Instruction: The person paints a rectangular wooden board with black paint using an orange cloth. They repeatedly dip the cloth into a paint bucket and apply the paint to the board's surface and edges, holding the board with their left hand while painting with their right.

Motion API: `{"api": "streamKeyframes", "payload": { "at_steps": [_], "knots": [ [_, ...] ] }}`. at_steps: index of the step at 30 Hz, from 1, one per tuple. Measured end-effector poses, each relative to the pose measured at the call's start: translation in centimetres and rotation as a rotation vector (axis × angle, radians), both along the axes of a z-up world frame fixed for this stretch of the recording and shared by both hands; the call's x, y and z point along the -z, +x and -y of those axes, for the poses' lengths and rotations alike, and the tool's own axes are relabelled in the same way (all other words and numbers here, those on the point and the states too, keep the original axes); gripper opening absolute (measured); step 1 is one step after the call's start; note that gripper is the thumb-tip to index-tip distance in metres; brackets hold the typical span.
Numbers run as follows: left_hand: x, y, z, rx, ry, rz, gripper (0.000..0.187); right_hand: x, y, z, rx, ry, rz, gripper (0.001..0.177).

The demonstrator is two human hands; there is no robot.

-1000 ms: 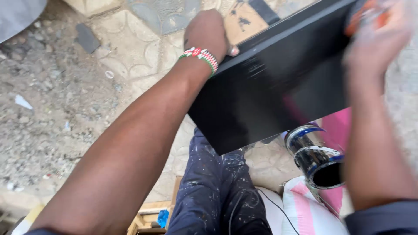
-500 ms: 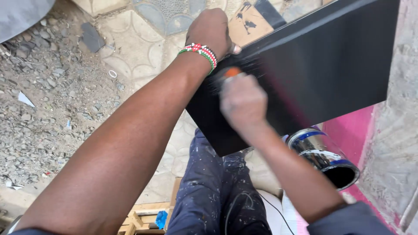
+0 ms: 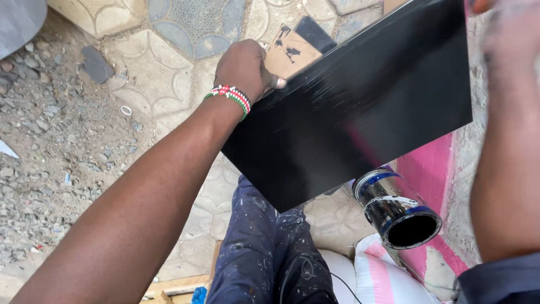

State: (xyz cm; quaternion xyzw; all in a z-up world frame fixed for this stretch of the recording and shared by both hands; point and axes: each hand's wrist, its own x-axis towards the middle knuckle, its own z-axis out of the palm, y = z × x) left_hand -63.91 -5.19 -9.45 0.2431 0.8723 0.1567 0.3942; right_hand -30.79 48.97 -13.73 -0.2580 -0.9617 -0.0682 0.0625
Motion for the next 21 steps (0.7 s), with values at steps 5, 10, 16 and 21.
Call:
{"api": "streamKeyframes", "payload": {
  "at_steps": [5,10,16,21],
  "knots": [
    [4.9,0.3,1.3,0.01,0.216,-0.1,0.068,-8.5,-14.1,30.1,-0.195,-0.71,-0.411,0.022],
    [4.3,1.5,0.4,-0.047,0.185,-0.215,0.048,-7.6,-12.8,52.3,-0.201,-0.481,-0.21,0.013],
    [2.4,0.3,1.2,-0.159,0.159,-0.004,0.059,-9.1,-9.9,65.8,-0.206,-0.99,0.007,0.018],
    [-5.5,3.5,6.5,-0.321,0.571,-0.114,0.051,-14.5,-4.3,59.6,-0.144,-1.088,-0.197,0.022]
  ]
}}
